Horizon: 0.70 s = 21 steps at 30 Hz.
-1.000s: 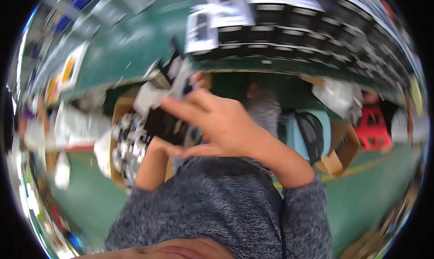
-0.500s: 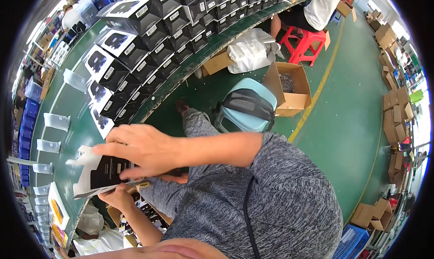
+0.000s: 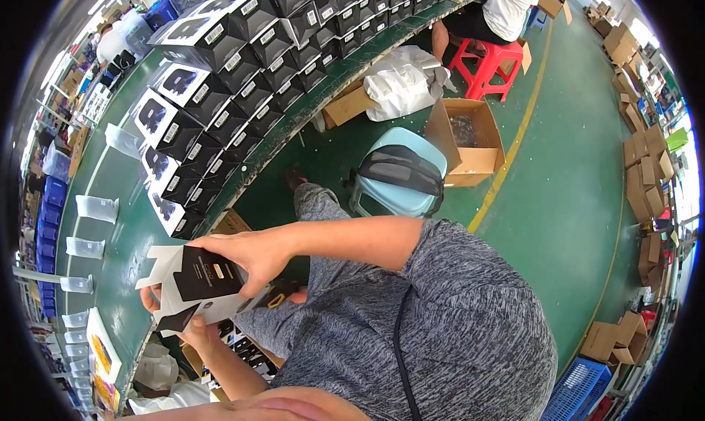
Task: The person assembles flat cardboard boxes by hand, then packs retail packaging and product boxes into them.
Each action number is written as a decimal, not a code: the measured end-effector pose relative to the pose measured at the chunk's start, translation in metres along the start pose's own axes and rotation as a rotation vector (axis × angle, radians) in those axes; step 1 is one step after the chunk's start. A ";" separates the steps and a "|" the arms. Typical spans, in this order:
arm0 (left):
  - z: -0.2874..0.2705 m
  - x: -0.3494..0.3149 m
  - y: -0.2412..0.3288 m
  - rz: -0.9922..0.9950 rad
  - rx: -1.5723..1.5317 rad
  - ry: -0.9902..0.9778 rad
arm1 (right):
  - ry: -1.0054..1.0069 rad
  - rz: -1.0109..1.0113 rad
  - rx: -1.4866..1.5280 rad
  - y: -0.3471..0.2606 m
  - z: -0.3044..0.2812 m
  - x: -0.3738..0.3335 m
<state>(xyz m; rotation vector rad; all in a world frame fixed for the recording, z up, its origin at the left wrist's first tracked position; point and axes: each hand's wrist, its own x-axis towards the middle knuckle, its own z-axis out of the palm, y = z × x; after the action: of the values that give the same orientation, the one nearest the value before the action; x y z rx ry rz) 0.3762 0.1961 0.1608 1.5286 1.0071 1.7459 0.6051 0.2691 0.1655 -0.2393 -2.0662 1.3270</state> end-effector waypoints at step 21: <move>0.007 0.006 0.016 0.255 0.179 -0.132 | 0.226 -0.407 -0.183 -0.025 0.002 0.027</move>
<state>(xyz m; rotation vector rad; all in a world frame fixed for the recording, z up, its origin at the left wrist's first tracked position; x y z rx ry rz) 0.3823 0.1940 0.1776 1.9311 0.9569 1.7322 0.5884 0.2690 0.1976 -0.0392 -1.9155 0.8294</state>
